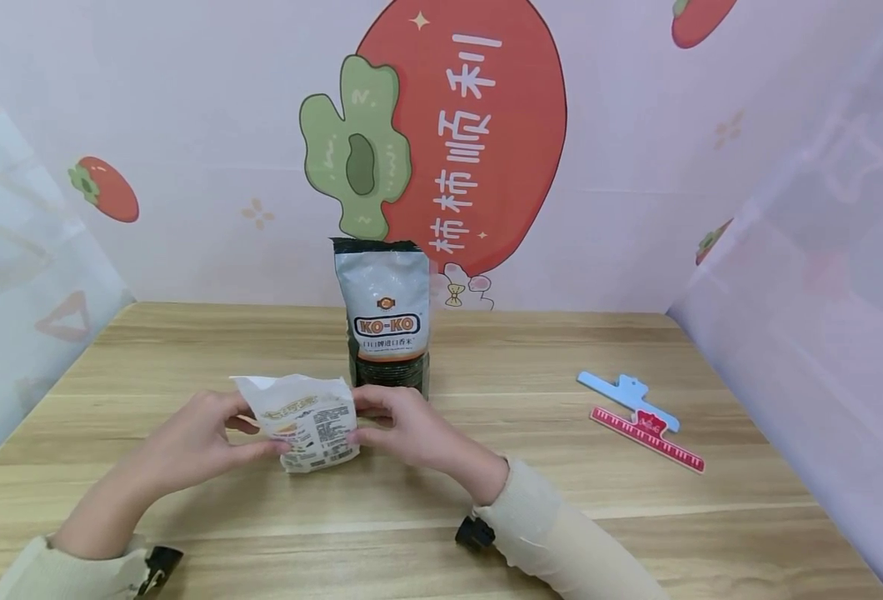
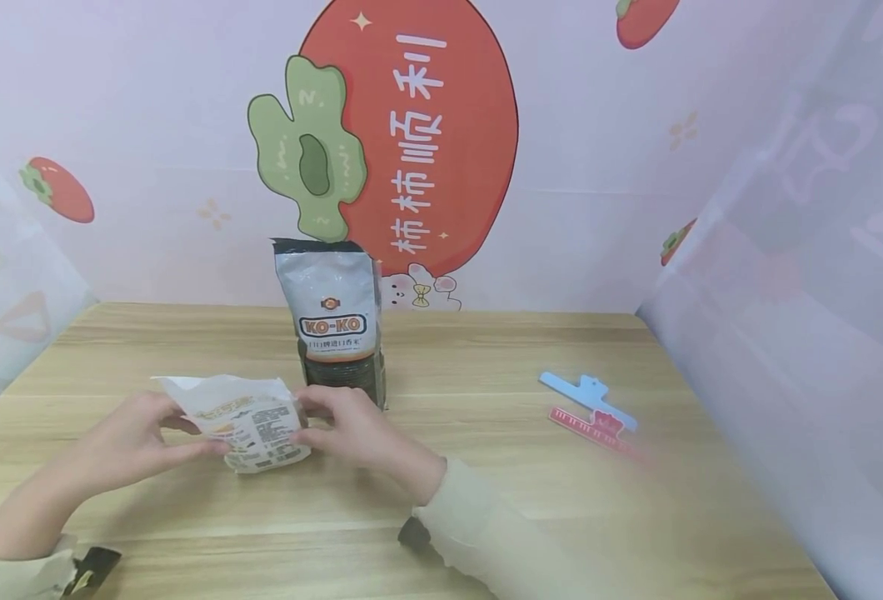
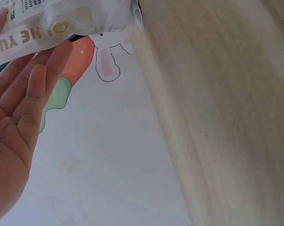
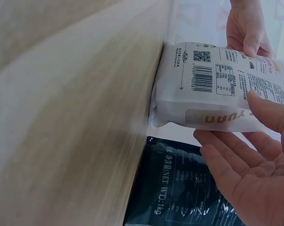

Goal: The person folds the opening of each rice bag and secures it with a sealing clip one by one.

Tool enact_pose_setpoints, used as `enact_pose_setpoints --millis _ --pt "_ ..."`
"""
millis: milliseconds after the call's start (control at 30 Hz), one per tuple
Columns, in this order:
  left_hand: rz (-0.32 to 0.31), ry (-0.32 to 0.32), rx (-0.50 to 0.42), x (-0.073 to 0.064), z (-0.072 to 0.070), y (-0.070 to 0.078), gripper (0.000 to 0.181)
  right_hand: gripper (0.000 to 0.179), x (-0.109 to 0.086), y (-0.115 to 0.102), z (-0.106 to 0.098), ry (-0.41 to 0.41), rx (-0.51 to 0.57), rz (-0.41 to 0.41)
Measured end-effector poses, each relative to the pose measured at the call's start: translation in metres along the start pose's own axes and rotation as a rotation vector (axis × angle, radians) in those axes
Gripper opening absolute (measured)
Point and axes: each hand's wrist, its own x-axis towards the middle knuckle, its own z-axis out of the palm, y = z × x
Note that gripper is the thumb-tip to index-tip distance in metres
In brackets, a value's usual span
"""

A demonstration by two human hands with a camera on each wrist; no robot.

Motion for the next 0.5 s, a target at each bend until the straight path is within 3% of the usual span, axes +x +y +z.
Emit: enact_pose_setpoints --millis 500 --pt "0.036 -0.046 -0.053 0.01 0.011 0.006 0.035 0.037 -0.013 0.004 -0.012 -0.014 0.02 -0.007"
